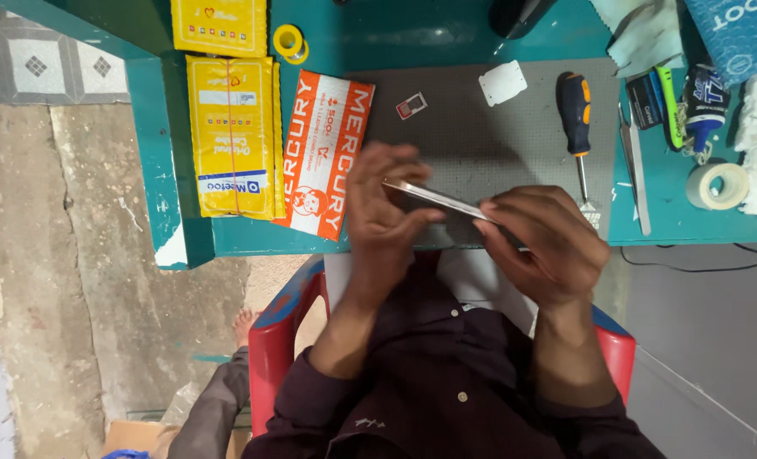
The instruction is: The person uses a screwdriver to remove screws from a disassembled smartphone. They then insert a SIM card into the back cover and reassemble the phone by aligning the internal components with the cover. Finally, the person powers on the device to verify the repair.
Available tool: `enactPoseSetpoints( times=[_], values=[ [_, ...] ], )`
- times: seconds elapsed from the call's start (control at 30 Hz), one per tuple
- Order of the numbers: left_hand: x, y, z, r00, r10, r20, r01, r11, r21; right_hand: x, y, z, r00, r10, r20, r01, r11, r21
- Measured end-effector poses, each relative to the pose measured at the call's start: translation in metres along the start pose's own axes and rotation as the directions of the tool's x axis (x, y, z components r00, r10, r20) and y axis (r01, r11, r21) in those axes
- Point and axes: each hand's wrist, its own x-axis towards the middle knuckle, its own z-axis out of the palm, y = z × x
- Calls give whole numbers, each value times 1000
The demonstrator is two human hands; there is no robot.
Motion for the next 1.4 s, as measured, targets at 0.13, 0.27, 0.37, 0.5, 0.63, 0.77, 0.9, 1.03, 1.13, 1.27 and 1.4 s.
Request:
enactPoseSetpoints(
  times=[0.13,0.27,0.37,0.5,0.63,0.77,0.9,1.03,1.13,1.27,1.4],
  values=[
    [10,37,-19,946,196,258,-324,574,752,5,8,4,992,-40,120,50,995,-88],
    [14,36,-25,923,123,365,-365,582,727,9,13,10,983,-78,166,92,993,-78],
    [21,35,-27,905,130,405,-406,545,734,13,15,8,981,-79,177,104,985,-139],
    [27,37,-25,881,156,447,-453,554,699,6,7,12,992,20,128,9,976,-218],
    [29,36,-22,886,159,435,-439,589,678,-3,0,23,991,127,47,-111,961,-254],
    [29,29,-20,896,190,400,-426,622,657,-10,-8,35,978,209,-11,-203,932,-301],
    [29,22,-20,890,235,390,-447,609,655,-15,-13,46,963,261,-62,-267,911,-314],
    [29,17,-20,869,307,389,-495,570,656,-18,-8,57,966,226,-124,-254,912,-322],
    [29,14,-18,862,339,377,-507,540,672,-18,-5,59,973,189,-133,-224,913,-340],
    [31,13,-18,843,365,396,-538,529,657,-16,-2,61,977,149,-152,-194,920,-340],
    [32,15,-18,837,351,419,-546,511,663,-16,-1,55,978,162,-134,-195,938,-287]
  ],
)
